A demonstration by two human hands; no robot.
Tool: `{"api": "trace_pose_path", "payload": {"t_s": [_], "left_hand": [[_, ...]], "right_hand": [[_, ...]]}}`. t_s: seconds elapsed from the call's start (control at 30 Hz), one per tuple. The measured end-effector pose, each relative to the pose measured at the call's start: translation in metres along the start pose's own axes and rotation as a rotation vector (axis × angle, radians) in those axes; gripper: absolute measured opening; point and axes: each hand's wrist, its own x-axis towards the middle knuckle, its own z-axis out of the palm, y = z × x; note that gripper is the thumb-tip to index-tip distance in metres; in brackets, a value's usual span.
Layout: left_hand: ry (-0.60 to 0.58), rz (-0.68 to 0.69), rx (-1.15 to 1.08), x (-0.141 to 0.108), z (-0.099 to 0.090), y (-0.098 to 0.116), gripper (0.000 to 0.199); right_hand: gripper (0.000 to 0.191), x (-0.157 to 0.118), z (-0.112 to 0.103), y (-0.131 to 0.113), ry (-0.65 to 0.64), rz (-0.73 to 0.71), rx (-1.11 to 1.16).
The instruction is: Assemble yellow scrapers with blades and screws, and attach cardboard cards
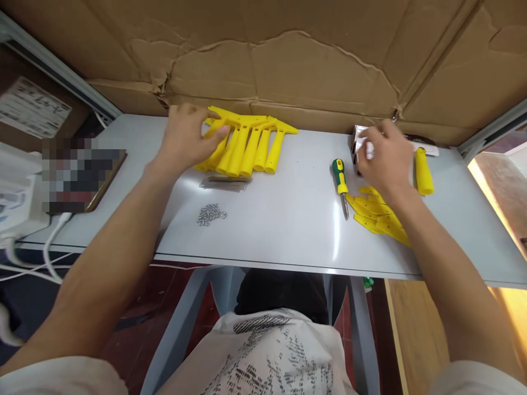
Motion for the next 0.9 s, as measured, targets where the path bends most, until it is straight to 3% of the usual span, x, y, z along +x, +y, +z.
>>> {"api": "trace_pose_path", "payload": {"t_s": [0.13, 0.23, 0.3, 0.4, 0.5, 0.6, 0.73, 0.8, 0.9], "left_hand": [[-0.111, 0.04, 0.17, -0.007, 0.003, 0.01, 0.089], [-0.2, -0.006, 0.322, -0.007, 0.005, 0.009, 0.087], [-0.264, -0.046, 0.341, -0.007, 0.006, 0.008, 0.091], [-0.303, -0.08, 0.318, -0.008, 0.009, 0.008, 0.092], [-0.276, -0.084, 0.304, -0.009, 0.012, 0.01, 0.09], [-0.259, -0.07, 0.281, -0.009, 0.013, 0.009, 0.09], [-0.238, -0.071, 0.277, -0.007, 0.013, 0.007, 0.092], [-0.23, -0.084, 0.284, -0.006, 0.012, 0.008, 0.093], [-0.224, -0.095, 0.286, -0.008, 0.01, 0.011, 0.098]], "right_hand": [[0.047, 0.012, 0.007, -0.094, -0.286, -0.252, 0.207], [0.057, 0.03, 0.026, -0.149, -0.555, -0.294, 0.256], [0.058, 0.041, 0.041, -0.169, -0.652, -0.283, 0.292], [0.045, 0.052, 0.059, -0.175, -0.657, -0.232, 0.381], [0.033, 0.053, 0.062, -0.164, -0.59, -0.146, 0.445], [0.03, 0.044, 0.05, -0.148, -0.535, -0.114, 0.42], [0.029, 0.02, 0.024, -0.128, -0.656, -0.208, 0.32], [0.031, 0.01, 0.014, -0.126, -0.703, -0.278, 0.248], [0.049, 0.008, 0.011, -0.138, -0.606, -0.316, 0.16]]}}
